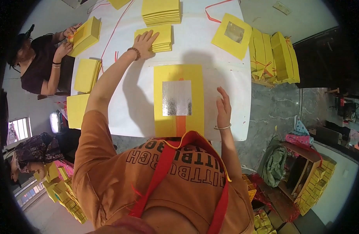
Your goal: Folding sheets of yellow joss paper with foil inserts on a workshop table.
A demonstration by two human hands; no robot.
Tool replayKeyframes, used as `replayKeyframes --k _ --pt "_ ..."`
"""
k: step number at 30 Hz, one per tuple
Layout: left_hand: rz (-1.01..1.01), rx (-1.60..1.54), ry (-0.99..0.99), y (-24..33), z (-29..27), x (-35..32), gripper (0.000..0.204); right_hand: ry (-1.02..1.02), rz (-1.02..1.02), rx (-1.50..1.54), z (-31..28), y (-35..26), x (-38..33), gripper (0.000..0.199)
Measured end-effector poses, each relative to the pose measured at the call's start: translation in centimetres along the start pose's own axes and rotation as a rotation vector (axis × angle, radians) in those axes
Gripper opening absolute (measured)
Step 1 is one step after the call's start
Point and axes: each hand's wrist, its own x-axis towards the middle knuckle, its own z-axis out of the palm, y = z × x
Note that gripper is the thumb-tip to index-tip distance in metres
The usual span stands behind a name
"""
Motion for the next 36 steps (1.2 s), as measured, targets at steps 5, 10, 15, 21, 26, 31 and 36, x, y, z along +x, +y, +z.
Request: replayKeyframes --k 5,10,15,21,26,31,36 --pt "-0.019 -0.034 -0.014 0.9 -2.3 -1.5 0.086 -0.129 -0.114 -0.141 0.9 -4.1 0.0 0.044" --pt "0.066 -0.367 0.300 1.3 -3.3 -6.0 0.066 -0.336 -0.551 -0.540 1.5 -5.8 0.1 0.034" --pt "0.294 -0.563 0.365 10.0 -6.9 -17.6 0.037 -0.477 -0.533 -0.547 2.0 -4.2 0.1 0.021" --pt "0.461 -0.372 0.222 16.2 -5.6 -25.9 0.050 -0.430 -0.572 -0.377 2.7 -3.2 0.4 0.012" --pt "0.415 -0.372 0.257 16.9 -5.3 -26.7 0.045 -0.430 -0.575 -0.341 2.7 -2.5 0.2 0.010" --pt "0.470 -0.485 0.343 16.9 -5.4 -26.4 0.024 -0.480 -0.455 -0.208 2.2 -2.0 0.1 0.020" --pt "0.369 -0.699 0.318 16.7 -5.8 -25.9 0.011 -0.483 -0.321 -0.108 2.2 -2.4 -0.2 0.037"
